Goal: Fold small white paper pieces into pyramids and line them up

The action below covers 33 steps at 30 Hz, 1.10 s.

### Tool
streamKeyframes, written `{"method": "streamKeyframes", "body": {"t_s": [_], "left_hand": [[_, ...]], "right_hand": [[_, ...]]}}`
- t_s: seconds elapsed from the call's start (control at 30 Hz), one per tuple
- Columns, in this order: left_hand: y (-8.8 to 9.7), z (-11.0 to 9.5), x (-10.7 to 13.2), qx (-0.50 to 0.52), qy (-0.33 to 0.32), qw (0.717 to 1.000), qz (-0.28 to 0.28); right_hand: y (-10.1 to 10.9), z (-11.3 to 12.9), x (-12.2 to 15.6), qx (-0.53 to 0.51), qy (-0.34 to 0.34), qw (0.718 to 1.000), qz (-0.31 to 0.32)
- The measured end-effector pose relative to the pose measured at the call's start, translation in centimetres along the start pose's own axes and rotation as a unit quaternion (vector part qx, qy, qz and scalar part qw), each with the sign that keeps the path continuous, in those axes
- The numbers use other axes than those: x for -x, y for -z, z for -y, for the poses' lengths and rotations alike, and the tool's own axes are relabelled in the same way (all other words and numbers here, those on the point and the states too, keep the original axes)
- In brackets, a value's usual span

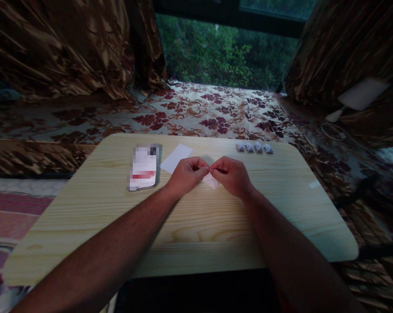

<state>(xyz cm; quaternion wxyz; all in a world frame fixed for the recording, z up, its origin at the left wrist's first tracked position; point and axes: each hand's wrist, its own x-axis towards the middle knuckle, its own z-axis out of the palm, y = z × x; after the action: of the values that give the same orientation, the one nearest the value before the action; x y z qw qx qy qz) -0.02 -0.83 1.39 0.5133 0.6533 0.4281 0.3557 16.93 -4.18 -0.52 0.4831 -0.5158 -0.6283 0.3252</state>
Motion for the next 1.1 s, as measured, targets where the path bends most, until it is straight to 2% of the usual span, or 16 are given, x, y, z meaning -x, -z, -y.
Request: {"method": "streamKeyframes", "body": {"t_s": [0.17,0.27,0.43,1.1], "left_hand": [[0.05,0.15,-0.15,0.003,-0.016,0.999,-0.03],[0.1,0.41,-0.29,0.025,-0.028,0.998,-0.041],[-0.01,0.6,-0.32,0.035,-0.037,0.998,-0.04],[-0.51,0.03,-0.06,0.046,0.016,0.998,-0.038]], "right_hand": [[0.01,0.31,-0.23,-0.058,-0.044,0.997,0.004],[0.15,0.4,-0.41,-0.034,-0.07,0.997,0.013],[0.23,0.42,-0.39,0.022,-0.058,0.998,0.002],[-0.07,0.7,-0.18,0.002,-0.063,0.998,-0.027]]}}
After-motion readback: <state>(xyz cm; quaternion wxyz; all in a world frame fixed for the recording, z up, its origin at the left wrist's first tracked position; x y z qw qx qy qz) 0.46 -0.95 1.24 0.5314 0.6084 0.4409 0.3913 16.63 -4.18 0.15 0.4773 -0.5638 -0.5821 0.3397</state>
